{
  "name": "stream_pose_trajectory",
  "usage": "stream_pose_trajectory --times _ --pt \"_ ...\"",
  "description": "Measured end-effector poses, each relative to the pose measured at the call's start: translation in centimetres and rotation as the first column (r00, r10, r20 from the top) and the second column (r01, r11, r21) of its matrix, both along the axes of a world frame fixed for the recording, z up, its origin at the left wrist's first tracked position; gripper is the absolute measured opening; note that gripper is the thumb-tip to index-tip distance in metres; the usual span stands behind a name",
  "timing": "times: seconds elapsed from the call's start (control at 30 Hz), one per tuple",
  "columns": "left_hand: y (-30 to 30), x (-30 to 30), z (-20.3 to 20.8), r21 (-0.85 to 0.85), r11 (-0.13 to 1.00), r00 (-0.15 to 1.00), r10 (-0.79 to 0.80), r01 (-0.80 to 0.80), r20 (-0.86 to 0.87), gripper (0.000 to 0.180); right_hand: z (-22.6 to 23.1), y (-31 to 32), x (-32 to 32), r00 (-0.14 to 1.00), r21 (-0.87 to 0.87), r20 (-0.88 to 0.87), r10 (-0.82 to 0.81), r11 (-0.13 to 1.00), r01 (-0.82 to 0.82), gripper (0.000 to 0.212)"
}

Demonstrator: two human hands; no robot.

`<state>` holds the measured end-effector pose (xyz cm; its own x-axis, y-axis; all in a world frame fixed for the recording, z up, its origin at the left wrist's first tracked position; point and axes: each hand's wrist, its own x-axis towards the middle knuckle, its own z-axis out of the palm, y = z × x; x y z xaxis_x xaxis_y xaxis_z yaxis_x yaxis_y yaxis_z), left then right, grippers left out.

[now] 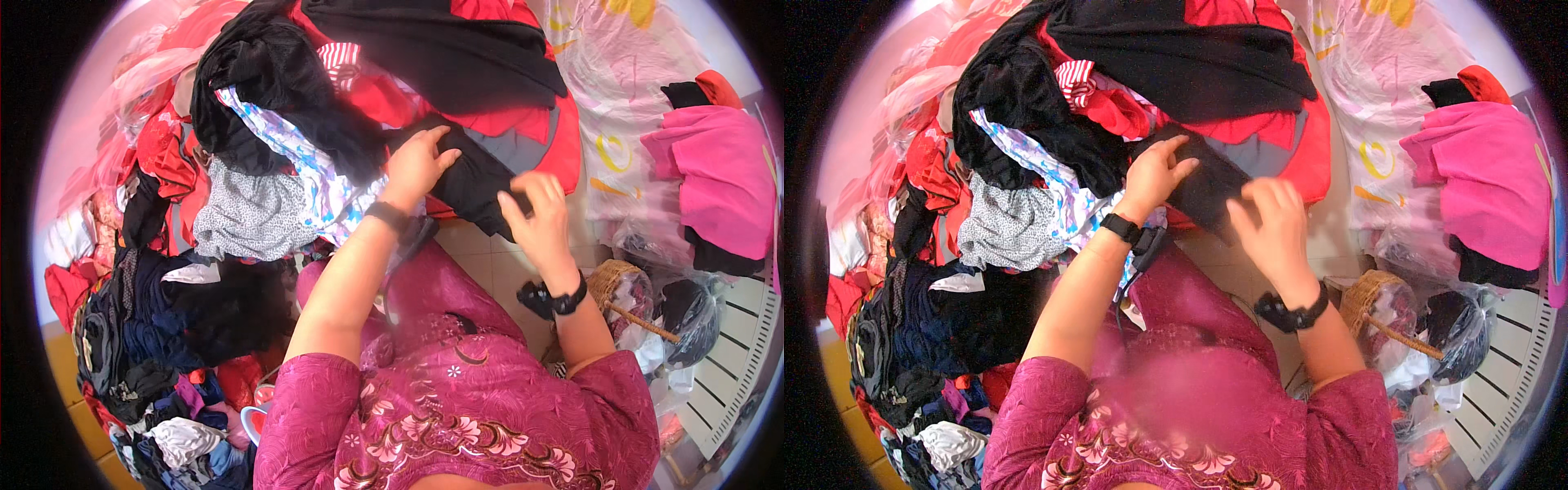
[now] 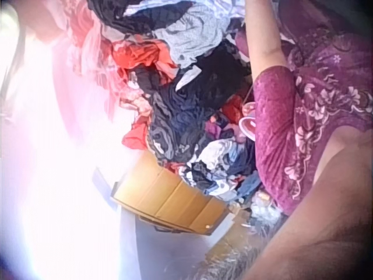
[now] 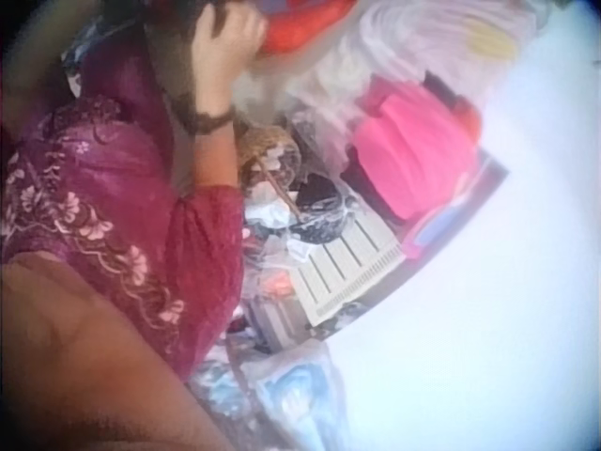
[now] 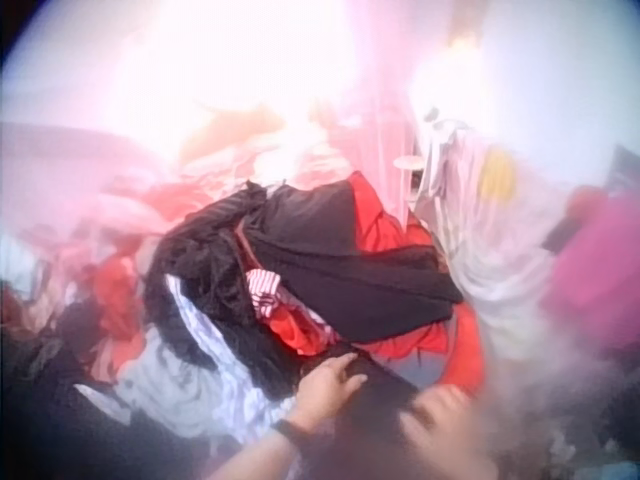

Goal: The person picks up several clothing items including a white shirt, black pants, a floral blue skirt, and a red shirt one at a time from a large pile, smooths them out, and folds each one by hand on a bed.

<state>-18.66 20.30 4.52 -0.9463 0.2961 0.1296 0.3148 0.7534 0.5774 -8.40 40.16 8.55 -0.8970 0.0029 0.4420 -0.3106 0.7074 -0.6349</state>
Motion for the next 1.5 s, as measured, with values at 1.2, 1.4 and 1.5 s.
stream_pose_trajectory --times 1.2,1.4,1.5 --pt "-21.3 52.5 21.3 0.725 -0.101 0.215 0.919 -0.681 0.33 0.049 5.3 -28.8 2.7 -0.222 -0.734 0.333 0.916 0.104 -0.671 0.022" --pt "-10.7 64.4 23.2 0.25 -0.293 -0.137 0.857 -0.923 0.498 0.05 6.4 -36.3 9.4 -0.483 -0.699 0.296 0.824 -0.158 -0.698 0.02" --pt "-7.0 66.6 19.2 -0.123 -0.221 -0.248 0.734 -0.968 0.632 0.058 5.8 -38.4 15.2 -0.648 -0.591 0.342 0.68 -0.381 -0.711 0.026"
